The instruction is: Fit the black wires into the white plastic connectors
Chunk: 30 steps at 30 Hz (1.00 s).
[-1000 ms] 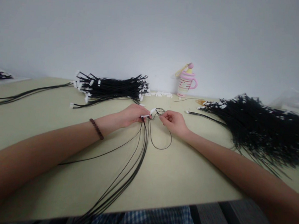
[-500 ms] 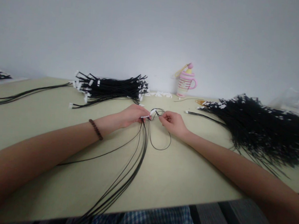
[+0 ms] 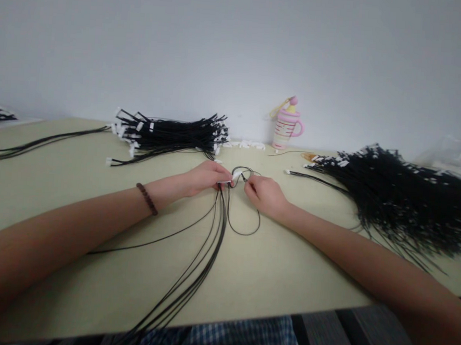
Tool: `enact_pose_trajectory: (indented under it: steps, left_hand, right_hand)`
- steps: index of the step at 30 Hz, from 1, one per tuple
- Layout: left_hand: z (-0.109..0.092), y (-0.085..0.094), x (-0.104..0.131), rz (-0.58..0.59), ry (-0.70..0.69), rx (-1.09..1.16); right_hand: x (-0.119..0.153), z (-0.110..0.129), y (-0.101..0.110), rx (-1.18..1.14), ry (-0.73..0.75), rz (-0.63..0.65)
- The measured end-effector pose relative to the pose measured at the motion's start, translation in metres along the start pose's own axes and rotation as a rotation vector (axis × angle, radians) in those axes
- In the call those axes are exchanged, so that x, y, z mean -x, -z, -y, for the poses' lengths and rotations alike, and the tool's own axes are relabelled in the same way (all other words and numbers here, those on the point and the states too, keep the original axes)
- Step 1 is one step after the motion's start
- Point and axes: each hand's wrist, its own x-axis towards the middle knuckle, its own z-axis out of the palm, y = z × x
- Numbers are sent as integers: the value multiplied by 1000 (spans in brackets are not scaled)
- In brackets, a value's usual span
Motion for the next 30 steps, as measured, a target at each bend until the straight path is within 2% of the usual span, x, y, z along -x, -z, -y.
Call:
enact_pose_trajectory:
  steps: [6,12,20,30]
  left_hand:
    - [-2,1,0,6,-10,-17]
    - [-1,2,0,26,-13,-3]
    - [-1,0,1,14,-26,-15]
    - [-2,-2,1,16,-37,-49]
  right_hand:
    - [0,-1,0,-3,13,-7]
    - [-1,-4,-4,-89,5,-72]
    - [-1,-8,-7,-232,-13,-95]
    - [-1,-6,-4,-188,40,-91]
